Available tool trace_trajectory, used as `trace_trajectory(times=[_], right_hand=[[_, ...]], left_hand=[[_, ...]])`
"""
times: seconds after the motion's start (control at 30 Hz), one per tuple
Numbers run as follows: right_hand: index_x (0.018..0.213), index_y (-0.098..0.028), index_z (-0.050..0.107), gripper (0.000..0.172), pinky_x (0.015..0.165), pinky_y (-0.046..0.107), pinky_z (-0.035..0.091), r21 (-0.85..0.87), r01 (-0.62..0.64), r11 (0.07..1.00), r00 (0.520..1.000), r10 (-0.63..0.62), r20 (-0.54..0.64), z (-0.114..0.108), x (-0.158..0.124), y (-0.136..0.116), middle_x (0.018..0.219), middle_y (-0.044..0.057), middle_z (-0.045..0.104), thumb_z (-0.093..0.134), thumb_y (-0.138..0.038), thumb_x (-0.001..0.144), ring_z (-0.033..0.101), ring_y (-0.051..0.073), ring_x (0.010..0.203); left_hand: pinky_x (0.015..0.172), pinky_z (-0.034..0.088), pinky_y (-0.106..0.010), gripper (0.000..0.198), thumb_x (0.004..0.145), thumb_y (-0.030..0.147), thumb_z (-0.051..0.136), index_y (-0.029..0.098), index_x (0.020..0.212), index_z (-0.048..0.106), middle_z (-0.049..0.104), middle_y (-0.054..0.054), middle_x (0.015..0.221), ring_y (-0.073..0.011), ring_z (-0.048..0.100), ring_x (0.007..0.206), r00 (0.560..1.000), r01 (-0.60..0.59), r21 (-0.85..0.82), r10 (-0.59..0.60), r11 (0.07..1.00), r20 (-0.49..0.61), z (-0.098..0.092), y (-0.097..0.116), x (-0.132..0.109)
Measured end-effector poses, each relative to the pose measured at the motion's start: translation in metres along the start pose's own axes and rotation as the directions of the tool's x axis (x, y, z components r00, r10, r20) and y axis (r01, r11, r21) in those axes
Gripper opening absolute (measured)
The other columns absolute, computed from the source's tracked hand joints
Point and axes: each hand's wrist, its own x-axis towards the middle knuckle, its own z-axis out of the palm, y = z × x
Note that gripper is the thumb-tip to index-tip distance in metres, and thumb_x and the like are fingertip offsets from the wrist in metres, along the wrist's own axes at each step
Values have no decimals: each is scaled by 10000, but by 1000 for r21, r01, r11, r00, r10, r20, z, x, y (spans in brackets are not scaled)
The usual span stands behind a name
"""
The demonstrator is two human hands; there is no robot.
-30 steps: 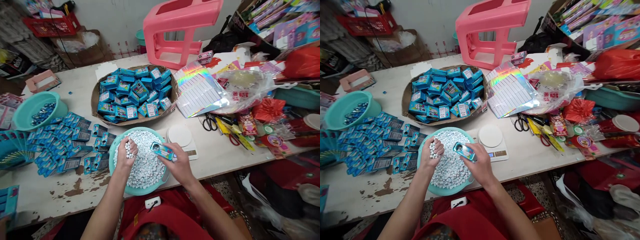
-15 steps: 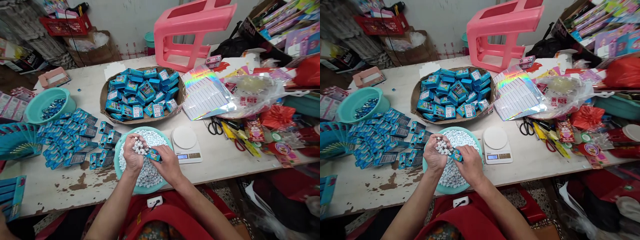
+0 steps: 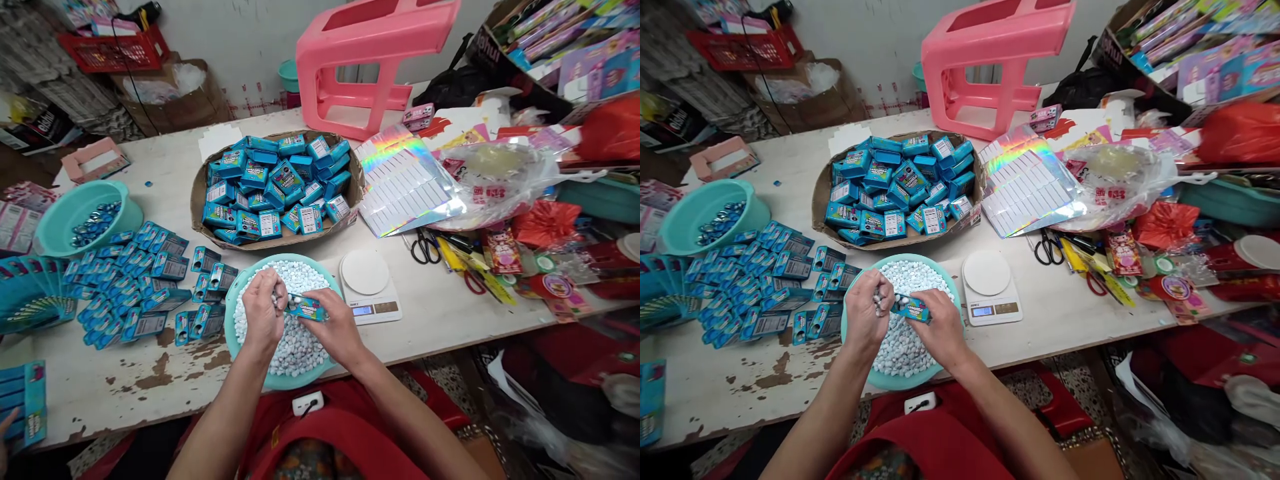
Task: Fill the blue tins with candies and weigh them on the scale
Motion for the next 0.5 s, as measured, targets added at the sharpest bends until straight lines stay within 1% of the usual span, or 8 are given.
trace_trajectory(times=[0.1,0.17,0.23,0.27,0.33,0.4,0.43,0.5], right_hand=[[1062,-245,606,350,875,363,456,29,10,1000,1000,-10,7,-1,3,1,996,42,640,701,-184,731,574,213,972],[1067,-247,608,355,876,353,462,85,-5,996,1000,6,-10,-7,3,2,1014,44,634,708,-200,730,578,208,980],[1067,-246,610,354,869,343,470,132,-35,991,998,42,-52,-17,0,3,1030,45,627,713,-216,730,583,202,982],[1058,-245,614,346,862,340,475,145,-51,988,995,62,-78,-23,-1,4,1024,44,625,716,-222,728,587,201,974],[1038,-239,622,330,844,339,483,153,-80,985,986,101,-134,-35,-3,7,999,41,624,718,-231,723,594,199,952],[1028,-231,621,322,826,339,489,161,-112,981,969,143,-200,-48,-5,15,989,42,620,717,-248,721,599,198,928],[1031,-227,614,328,818,339,491,165,-130,978,954,169,-248,-54,-5,21,991,44,618,716,-263,721,600,197,917],[1045,-217,599,349,819,343,488,147,-167,975,906,211,-366,-65,-3,41,1000,48,612,710,-292,723,598,195,910]], left_hand=[[349,198,-153,244,772,288,621,154,649,457,392,56,536,-23,316,390,1000,12,13,-12,1000,7,2,4,4],[353,182,-160,244,774,304,610,164,658,448,384,59,549,-27,298,392,1000,2,14,-2,1000,12,-4,6,8],[369,203,-168,239,785,328,582,174,656,452,388,56,554,-43,311,407,998,-56,115,59,992,-20,-16,2,11],[390,242,-174,238,786,336,571,178,644,464,407,48,557,-58,345,431,995,-83,235,91,968,-26,-24,-2,13],[503,370,-205,220,768,337,576,185,622,511,508,13,614,-110,478,562,990,-133,560,133,817,42,-38,-11,16],[710,442,-278,168,753,331,584,199,649,572,615,-28,790,-186,562,806,974,-227,809,144,543,177,-46,-19,24],[801,433,-317,142,760,335,574,210,696,597,633,-38,886,-215,558,909,959,-283,861,154,422,240,-46,-22,31],[888,403,-355,154,800,347,524,227,835,613,624,-50,1002,-234,538,1003,917,-384,880,225,278,329,-35,-24,56]])
